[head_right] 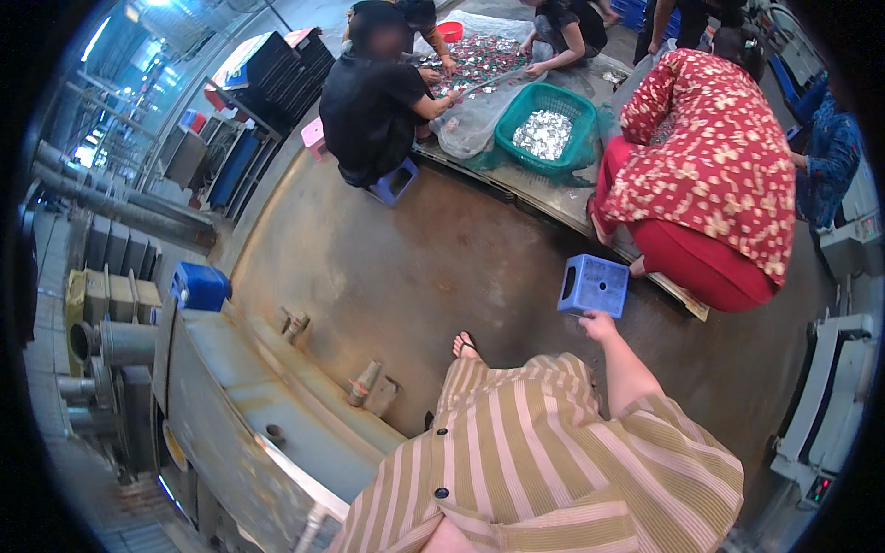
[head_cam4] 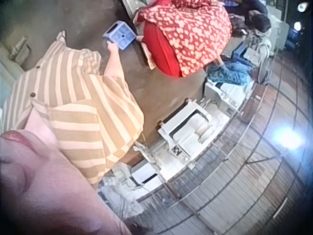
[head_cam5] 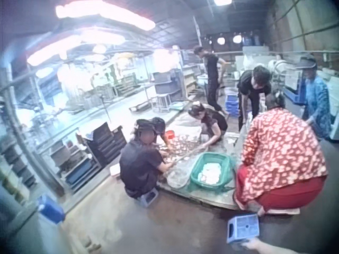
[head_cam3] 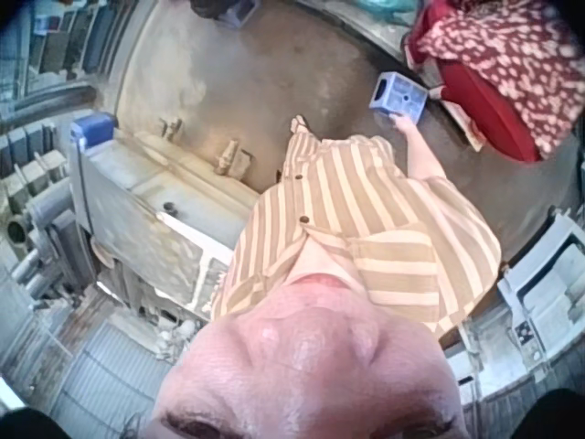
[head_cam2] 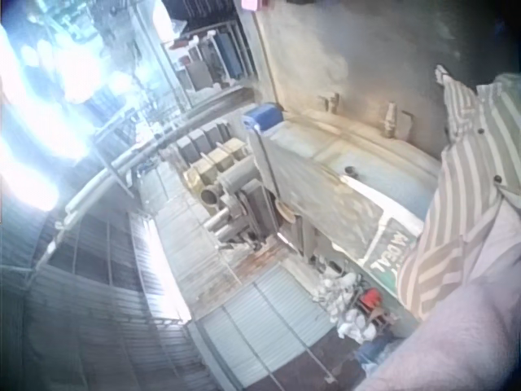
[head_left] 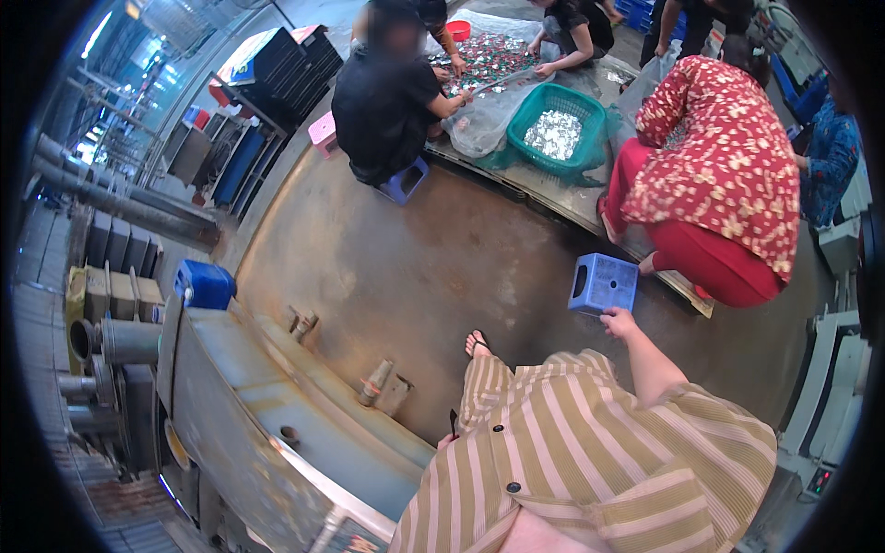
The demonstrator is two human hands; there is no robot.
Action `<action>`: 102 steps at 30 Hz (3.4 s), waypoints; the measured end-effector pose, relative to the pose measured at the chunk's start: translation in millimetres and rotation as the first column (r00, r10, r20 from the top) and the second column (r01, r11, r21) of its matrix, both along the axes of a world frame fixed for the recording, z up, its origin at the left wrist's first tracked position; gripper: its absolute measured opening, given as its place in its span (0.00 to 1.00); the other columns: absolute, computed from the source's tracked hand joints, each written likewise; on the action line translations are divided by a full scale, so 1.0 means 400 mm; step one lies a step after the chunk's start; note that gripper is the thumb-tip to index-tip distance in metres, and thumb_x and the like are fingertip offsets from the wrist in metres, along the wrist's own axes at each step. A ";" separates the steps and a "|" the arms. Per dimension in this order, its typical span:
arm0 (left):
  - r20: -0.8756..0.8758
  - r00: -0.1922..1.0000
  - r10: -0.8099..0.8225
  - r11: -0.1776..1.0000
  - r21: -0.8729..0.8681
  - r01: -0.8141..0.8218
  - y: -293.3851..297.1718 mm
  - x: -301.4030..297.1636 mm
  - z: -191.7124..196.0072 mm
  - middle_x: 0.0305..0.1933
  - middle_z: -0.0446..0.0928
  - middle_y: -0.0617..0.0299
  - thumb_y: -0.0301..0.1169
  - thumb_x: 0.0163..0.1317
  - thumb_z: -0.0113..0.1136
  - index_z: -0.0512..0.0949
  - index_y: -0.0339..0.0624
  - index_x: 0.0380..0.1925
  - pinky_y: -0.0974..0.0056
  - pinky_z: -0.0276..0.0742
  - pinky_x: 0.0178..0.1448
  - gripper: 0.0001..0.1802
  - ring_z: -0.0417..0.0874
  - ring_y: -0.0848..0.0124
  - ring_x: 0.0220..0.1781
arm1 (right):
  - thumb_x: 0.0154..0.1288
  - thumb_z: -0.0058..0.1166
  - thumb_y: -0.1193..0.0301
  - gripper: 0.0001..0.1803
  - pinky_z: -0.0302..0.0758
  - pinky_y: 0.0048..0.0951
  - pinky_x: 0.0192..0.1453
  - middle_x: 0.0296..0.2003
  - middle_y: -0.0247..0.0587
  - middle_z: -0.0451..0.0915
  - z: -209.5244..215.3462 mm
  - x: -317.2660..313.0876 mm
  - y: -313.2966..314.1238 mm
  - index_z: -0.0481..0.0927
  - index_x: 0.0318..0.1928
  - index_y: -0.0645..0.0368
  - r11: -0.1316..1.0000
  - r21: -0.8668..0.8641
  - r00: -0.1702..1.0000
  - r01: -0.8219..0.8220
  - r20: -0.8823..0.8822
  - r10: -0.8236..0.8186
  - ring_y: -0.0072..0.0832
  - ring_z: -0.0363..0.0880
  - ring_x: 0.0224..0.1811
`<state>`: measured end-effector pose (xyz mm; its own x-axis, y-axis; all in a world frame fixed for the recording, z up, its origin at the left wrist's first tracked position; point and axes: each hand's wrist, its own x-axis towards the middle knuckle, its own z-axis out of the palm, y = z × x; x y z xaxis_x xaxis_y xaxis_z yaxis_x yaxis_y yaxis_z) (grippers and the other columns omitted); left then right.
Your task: The person sits on a small stool and sorts red and green capsules from a large pile on a table, placing them into a green basket. Other workers are also sorting capsules at the same table.
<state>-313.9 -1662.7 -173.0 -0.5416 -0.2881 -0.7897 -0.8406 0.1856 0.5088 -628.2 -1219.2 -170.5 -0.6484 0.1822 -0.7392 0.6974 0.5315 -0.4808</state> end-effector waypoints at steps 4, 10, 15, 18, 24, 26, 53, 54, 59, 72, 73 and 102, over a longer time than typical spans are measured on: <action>-0.006 0.979 0.206 0.975 0.089 -0.204 -0.208 -0.303 0.076 0.33 0.78 0.55 0.25 0.56 0.56 0.72 0.34 0.48 0.68 0.75 0.28 0.18 0.79 0.71 0.26 | 0.56 0.54 0.65 0.23 0.69 0.24 0.23 0.32 0.36 0.78 0.081 -0.026 -0.046 0.74 0.54 0.53 0.985 0.059 0.985 0.164 0.044 -0.167 0.22 0.74 0.25; 0.014 0.898 0.439 0.891 0.120 -0.437 -0.382 -0.678 0.114 0.32 0.76 0.61 0.25 0.58 0.55 0.70 0.37 0.48 0.74 0.69 0.23 0.16 0.77 0.74 0.24 | 0.57 0.53 0.63 0.24 0.70 0.28 0.27 0.35 0.36 0.78 0.074 -0.101 -0.073 0.71 0.55 0.52 0.928 0.056 0.924 0.368 0.095 -0.372 0.24 0.75 0.27; 0.029 0.983 0.182 0.983 0.035 -0.183 -0.348 -0.876 0.058 0.37 0.78 0.59 0.30 0.56 0.59 0.73 0.39 0.48 0.70 0.73 0.28 0.18 0.78 0.74 0.30 | 0.58 0.53 0.60 0.23 0.71 0.35 0.33 0.39 0.38 0.76 0.009 -0.211 -0.110 0.70 0.55 0.49 0.873 0.037 0.836 0.486 0.273 -0.476 0.29 0.76 0.32; 0.003 0.998 0.065 0.997 -0.031 -0.065 -0.328 -0.950 0.073 0.40 0.80 0.56 0.32 0.54 0.62 0.75 0.39 0.46 0.66 0.76 0.38 0.19 0.80 0.71 0.38 | 0.59 0.51 0.61 0.22 0.72 0.36 0.33 0.38 0.37 0.76 0.003 -0.343 -0.160 0.70 0.54 0.49 0.891 -0.032 0.860 0.452 0.280 -0.426 0.30 0.76 0.32; -0.052 0.989 0.135 0.988 -0.069 -0.139 -0.452 -1.034 0.042 0.40 0.80 0.53 0.34 0.53 0.63 0.76 0.36 0.44 0.66 0.75 0.48 0.19 0.81 0.69 0.42 | 0.61 0.50 0.60 0.23 0.72 0.34 0.36 0.41 0.38 0.77 0.039 -0.698 -0.310 0.70 0.57 0.47 0.922 -0.118 0.927 0.368 0.123 -0.354 0.29 0.78 0.36; -0.026 0.994 0.103 0.986 -0.131 -0.106 -0.517 -1.053 0.016 0.40 0.80 0.53 0.35 0.52 0.63 0.77 0.36 0.44 0.66 0.75 0.48 0.20 0.81 0.68 0.42 | 0.62 0.50 0.60 0.23 0.72 0.33 0.39 0.44 0.38 0.77 0.042 -0.806 -0.376 0.69 0.57 0.47 0.925 -0.174 0.941 0.338 0.098 -0.325 0.29 0.78 0.37; -0.220 0.970 0.102 0.986 -0.106 -0.128 -1.808 -1.913 0.120 0.45 0.78 0.55 0.35 0.57 0.59 0.74 0.38 0.49 0.66 0.74 0.47 0.20 0.79 0.69 0.44 | 0.53 0.48 0.40 0.39 0.60 0.39 0.64 0.59 0.56 0.64 0.186 -1.415 -1.875 0.68 0.60 0.51 0.756 -0.122 0.744 -0.643 0.130 0.655 0.45 0.60 0.64; -0.225 0.972 0.070 0.985 -0.139 -0.104 -1.873 -1.938 0.103 0.45 0.78 0.54 0.35 0.57 0.59 0.74 0.38 0.48 0.67 0.73 0.47 0.20 0.79 0.68 0.45 | 0.52 0.48 0.40 0.40 0.59 0.41 0.65 0.60 0.57 0.62 0.192 -1.461 -1.926 0.67 0.61 0.50 0.737 -0.066 0.725 -0.673 0.141 0.674 0.47 0.58 0.65; 0.090 0.889 0.450 0.887 0.070 -0.456 -2.092 -1.943 0.122 0.59 0.67 0.50 0.42 0.61 0.54 0.62 0.44 0.59 0.51 0.67 0.57 0.28 0.73 0.56 0.55 | 0.55 0.47 0.43 0.35 0.65 0.45 0.60 0.59 0.45 0.63 0.263 -1.637 -2.136 0.66 0.61 0.43 0.625 0.023 0.607 -0.781 0.266 0.749 0.43 0.60 0.62; 0.203 0.923 0.327 0.922 0.143 -0.359 -2.437 -2.535 -0.383 0.17 0.66 0.67 0.39 0.59 0.54 0.66 0.49 0.23 0.68 0.63 0.19 0.12 0.66 0.73 0.16 | 0.42 0.53 0.34 0.53 0.56 0.53 0.62 0.64 0.46 0.54 0.194 -1.494 -2.344 0.49 0.68 0.35 0.863 -0.103 0.624 -0.494 0.649 0.435 0.46 0.52 0.66; 0.121 0.959 0.258 0.930 0.237 -0.280 -2.484 -2.620 -0.483 0.17 0.65 0.69 0.39 0.59 0.55 0.68 0.47 0.28 0.68 0.62 0.18 0.11 0.65 0.74 0.16 | 0.42 0.54 0.34 0.53 0.56 0.55 0.62 0.65 0.47 0.54 0.196 -1.465 -2.389 0.49 0.68 0.35 0.893 -0.096 0.641 -0.440 0.663 0.387 0.47 0.52 0.66; -0.569 0.812 -0.130 0.957 0.142 0.253 -2.187 -3.130 -0.887 0.53 0.66 0.45 0.32 0.39 0.72 0.58 0.29 0.53 0.60 0.65 0.61 0.44 0.69 0.59 0.52 | 0.43 0.59 0.41 0.56 0.48 0.63 0.65 0.67 0.38 0.51 0.211 -1.239 -2.850 0.38 0.68 0.29 0.988 0.088 0.492 0.129 0.859 -0.141 0.45 0.50 0.69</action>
<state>-1565.7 -2537.4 -528.0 -0.9281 -0.0007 -0.3723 -0.3679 0.1551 0.9169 -1124.0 -2359.4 -86.0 0.3405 0.2214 -0.9138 0.8260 0.3939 0.4032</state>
